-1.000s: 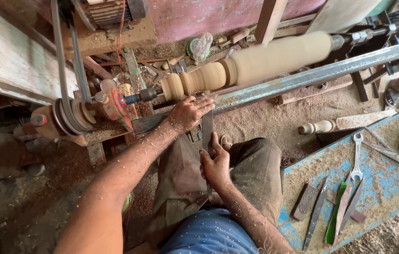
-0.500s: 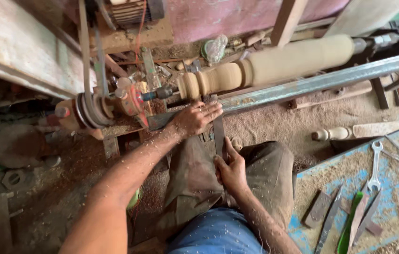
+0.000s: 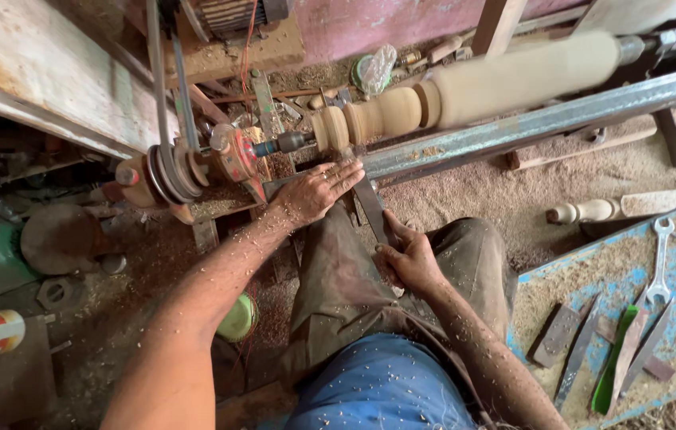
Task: The person shapes a piece of wood on a lathe using a chisel, removing layers of wood to create a decorative profile.
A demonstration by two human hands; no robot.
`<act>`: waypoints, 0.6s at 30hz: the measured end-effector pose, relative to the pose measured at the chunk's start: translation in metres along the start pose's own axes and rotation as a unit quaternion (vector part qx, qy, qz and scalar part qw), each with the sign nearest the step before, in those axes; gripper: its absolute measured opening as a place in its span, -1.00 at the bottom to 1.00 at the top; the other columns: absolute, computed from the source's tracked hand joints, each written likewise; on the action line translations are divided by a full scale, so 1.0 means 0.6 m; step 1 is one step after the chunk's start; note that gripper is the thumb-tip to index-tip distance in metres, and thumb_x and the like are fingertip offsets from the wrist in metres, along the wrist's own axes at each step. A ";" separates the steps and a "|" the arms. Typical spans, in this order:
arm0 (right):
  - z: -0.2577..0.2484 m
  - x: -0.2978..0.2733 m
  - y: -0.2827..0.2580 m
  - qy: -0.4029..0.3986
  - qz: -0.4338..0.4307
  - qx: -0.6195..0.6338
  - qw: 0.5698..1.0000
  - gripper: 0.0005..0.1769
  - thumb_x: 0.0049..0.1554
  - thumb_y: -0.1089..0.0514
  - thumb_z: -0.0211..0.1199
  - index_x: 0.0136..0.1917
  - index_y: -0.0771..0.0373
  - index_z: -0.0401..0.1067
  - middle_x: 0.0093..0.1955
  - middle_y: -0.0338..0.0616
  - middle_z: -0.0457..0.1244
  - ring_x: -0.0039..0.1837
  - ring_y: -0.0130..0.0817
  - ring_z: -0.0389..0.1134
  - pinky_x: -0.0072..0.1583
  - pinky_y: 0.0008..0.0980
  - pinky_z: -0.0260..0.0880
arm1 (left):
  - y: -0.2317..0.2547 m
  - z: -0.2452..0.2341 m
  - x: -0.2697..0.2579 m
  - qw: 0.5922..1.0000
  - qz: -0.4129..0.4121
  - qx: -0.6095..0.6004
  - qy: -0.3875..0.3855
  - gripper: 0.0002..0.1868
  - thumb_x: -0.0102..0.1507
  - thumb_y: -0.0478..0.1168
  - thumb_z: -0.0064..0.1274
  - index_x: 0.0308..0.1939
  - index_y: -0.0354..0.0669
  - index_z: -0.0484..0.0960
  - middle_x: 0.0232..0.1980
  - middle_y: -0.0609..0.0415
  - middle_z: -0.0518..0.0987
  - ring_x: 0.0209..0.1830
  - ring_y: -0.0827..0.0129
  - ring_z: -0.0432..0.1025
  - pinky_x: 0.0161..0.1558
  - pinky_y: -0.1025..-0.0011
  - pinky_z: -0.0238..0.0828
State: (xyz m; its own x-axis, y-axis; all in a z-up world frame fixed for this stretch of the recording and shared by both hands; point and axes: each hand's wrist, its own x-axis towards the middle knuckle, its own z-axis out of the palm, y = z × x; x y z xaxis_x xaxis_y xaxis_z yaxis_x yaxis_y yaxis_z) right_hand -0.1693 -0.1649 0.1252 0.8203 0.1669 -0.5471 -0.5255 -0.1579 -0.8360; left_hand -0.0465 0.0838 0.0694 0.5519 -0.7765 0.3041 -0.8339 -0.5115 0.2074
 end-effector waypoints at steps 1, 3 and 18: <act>-0.003 0.002 -0.001 -0.006 -0.002 0.002 1.000 -0.15 0.19 0.38 0.17 0.66 0.15 -0.04 -0.30 -0.15 0.33 -0.46 -0.56 0.12 -0.44 -0.48 0.16 | -0.001 0.001 0.000 1.000 0.004 0.016 -0.007 -0.29 0.27 -0.51 -0.15 0.53 -0.16 0.28 0.59 -0.02 0.27 0.54 0.27 0.27 0.50 0.17 0.24; -0.007 -0.003 -0.002 -0.013 -0.005 -0.007 1.000 -0.15 0.19 0.38 0.17 0.66 0.14 -0.04 -0.33 -0.13 0.31 -0.47 -0.55 0.13 -0.44 -0.47 0.17 | 0.001 0.003 -0.004 0.999 0.007 0.049 -0.019 -0.31 0.25 -0.49 -0.14 0.51 -0.19 0.30 0.57 -0.02 0.29 0.53 0.26 0.30 0.48 0.19 0.27; 0.137 -0.020 0.005 0.062 -0.013 0.063 0.996 -0.08 0.18 0.32 0.23 0.68 0.16 -0.13 -0.42 -0.20 0.26 -0.49 -0.55 0.16 -0.47 -0.48 0.21 | 0.003 -0.003 -0.015 0.984 0.024 0.152 0.086 -0.71 0.35 -0.28 0.03 0.14 -0.26 0.63 0.24 -0.05 0.63 0.26 0.23 0.52 0.24 0.25 0.43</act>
State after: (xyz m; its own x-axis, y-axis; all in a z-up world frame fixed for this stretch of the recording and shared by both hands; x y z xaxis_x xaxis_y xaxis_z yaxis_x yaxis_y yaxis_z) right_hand -0.1992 -0.0876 0.1261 0.8515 0.0461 -0.5224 -0.5215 -0.0301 -0.8527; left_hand -0.0528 0.0907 0.0683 0.4833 -0.7418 0.4650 -0.8072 -0.5831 -0.0913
